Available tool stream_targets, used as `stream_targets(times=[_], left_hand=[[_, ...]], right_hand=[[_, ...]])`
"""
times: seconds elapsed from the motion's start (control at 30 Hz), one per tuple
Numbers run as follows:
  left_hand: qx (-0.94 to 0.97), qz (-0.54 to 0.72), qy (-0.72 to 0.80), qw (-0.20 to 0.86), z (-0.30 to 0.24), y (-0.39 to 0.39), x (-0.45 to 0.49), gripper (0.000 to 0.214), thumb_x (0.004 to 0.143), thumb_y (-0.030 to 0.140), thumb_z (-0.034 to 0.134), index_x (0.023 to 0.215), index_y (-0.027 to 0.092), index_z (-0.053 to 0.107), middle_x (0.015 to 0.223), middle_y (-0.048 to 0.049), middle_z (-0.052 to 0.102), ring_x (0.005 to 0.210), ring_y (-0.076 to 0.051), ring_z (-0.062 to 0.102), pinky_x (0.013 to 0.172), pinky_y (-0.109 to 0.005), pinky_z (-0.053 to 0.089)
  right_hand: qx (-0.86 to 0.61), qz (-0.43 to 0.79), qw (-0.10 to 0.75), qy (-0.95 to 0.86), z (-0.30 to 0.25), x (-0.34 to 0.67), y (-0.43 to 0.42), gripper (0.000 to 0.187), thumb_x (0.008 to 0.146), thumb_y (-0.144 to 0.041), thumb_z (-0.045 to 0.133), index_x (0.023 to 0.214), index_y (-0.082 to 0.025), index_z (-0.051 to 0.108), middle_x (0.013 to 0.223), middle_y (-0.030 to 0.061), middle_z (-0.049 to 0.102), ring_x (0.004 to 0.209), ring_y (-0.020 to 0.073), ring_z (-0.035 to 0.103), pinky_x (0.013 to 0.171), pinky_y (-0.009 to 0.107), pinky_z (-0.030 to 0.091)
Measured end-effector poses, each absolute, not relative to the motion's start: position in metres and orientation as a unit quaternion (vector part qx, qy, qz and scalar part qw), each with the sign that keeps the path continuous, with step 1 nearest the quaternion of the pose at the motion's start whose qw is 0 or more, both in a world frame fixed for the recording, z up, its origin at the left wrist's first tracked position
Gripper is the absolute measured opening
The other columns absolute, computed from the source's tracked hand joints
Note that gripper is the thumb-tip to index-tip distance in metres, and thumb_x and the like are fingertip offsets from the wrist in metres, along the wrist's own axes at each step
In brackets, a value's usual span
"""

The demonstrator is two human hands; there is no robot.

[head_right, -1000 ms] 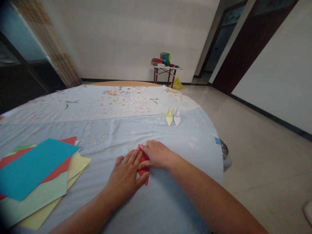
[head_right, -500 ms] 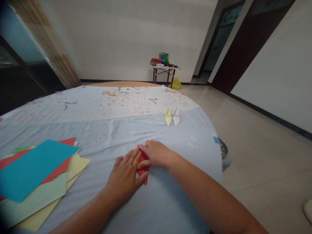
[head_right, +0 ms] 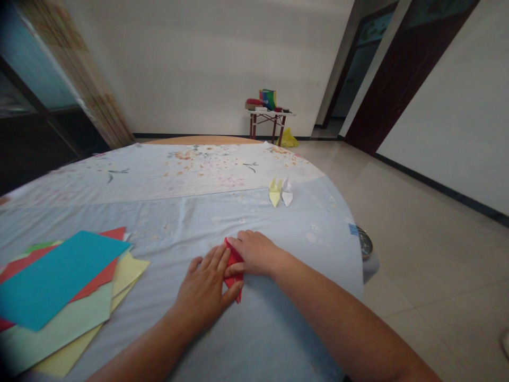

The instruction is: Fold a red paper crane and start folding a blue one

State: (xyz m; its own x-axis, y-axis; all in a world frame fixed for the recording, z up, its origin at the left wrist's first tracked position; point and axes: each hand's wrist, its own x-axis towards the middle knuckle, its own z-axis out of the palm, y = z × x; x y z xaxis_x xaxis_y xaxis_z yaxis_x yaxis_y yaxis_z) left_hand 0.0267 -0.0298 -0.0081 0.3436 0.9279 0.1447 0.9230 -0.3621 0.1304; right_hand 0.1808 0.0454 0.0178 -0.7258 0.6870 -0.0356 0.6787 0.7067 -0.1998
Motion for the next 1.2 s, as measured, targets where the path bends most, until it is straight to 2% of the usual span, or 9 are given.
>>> stream_targets(times=[0.23,0.6,0.73,0.8,0.83,0.93,1.07,1.2], left_hand=[[0.814,0.097,0.572,-0.003,-0.011,-0.031,0.026,0.065,0.082,0.055,0.035,0.132,0.012,0.039,0.139,-0.0154,0.039,0.13,-0.028,0.029,0.099,-0.045,0.025],[0.817,0.092,0.57,0.006,-0.011,-0.03,0.026,0.064,0.083,0.056,0.033,0.13,0.014,0.043,0.139,-0.0146,0.04,0.129,-0.028,0.03,0.098,-0.046,0.025],[0.818,0.094,0.567,0.002,-0.012,-0.03,0.024,0.064,0.083,0.057,0.033,0.13,0.014,0.042,0.14,-0.0152,0.038,0.13,-0.028,0.029,0.099,-0.045,0.025],[0.819,0.1,0.566,0.002,-0.012,-0.03,0.024,0.064,0.082,0.056,0.034,0.131,0.014,0.041,0.14,-0.0152,0.037,0.13,-0.028,0.029,0.099,-0.045,0.025],[0.819,0.101,0.565,0.005,-0.012,-0.03,0.024,0.064,0.082,0.055,0.036,0.132,0.014,0.039,0.141,-0.015,0.037,0.13,-0.028,0.028,0.099,-0.046,0.025],[0.818,0.102,0.566,0.02,-0.008,-0.028,0.024,0.065,0.081,0.052,0.04,0.134,0.014,0.035,0.141,-0.0148,0.036,0.13,-0.029,0.029,0.099,-0.046,0.025],[0.812,0.117,0.568,0.059,-0.004,-0.027,0.022,0.066,0.08,0.049,0.044,0.133,0.01,0.036,0.139,-0.0166,0.039,0.129,-0.029,0.031,0.1,-0.047,0.026],[0.796,0.192,0.562,0.116,-0.007,-0.024,0.015,0.058,0.082,0.039,0.045,0.133,0.015,0.033,0.135,-0.0136,0.044,0.126,-0.025,0.036,0.1,-0.046,0.027]], right_hand=[[-0.357,0.097,0.021,-0.929,0.015,0.184,0.046,0.077,0.073,-0.065,0.049,0.133,-0.018,0.038,0.097,0.0118,0.053,0.084,0.0231,0.051,0.074,0.034,0.039],[-0.365,0.128,-0.01,-0.922,0.022,0.177,0.053,0.078,0.068,-0.061,0.059,0.13,-0.018,0.041,0.094,0.0108,0.055,0.08,0.0228,0.054,0.068,0.031,0.04],[-0.365,0.205,0.033,-0.907,0.025,0.183,0.059,0.083,0.064,-0.056,0.065,0.133,-0.018,0.038,0.092,0.0068,0.058,0.076,0.0186,0.054,0.066,0.028,0.04],[-0.389,0.256,0.081,-0.881,0.025,0.187,0.061,0.07,0.071,-0.048,0.063,0.129,-0.016,0.042,0.087,0.0038,0.059,0.069,0.0141,0.053,0.063,0.024,0.04],[-0.413,0.263,0.105,-0.865,0.024,0.188,0.062,0.057,0.075,-0.043,0.06,0.124,-0.015,0.048,0.083,0.0029,0.06,0.066,0.0126,0.053,0.062,0.023,0.039],[-0.465,0.238,0.124,-0.844,0.018,0.184,0.061,0.025,0.08,-0.03,0.053,0.098,-0.015,0.062,0.073,0.0014,0.06,0.063,0.0115,0.051,0.058,0.022,0.036],[-0.472,0.204,0.125,-0.848,0.008,0.172,0.058,0.02,0.081,-0.033,0.051,0.088,-0.017,0.062,0.075,0.0021,0.06,0.066,0.0121,0.052,0.06,0.022,0.036],[-0.48,0.2,0.126,-0.845,0.005,0.165,0.056,0.015,0.08,-0.031,0.054,0.087,-0.018,0.06,0.081,0.0021,0.059,0.069,0.0122,0.052,0.061,0.022,0.036]])
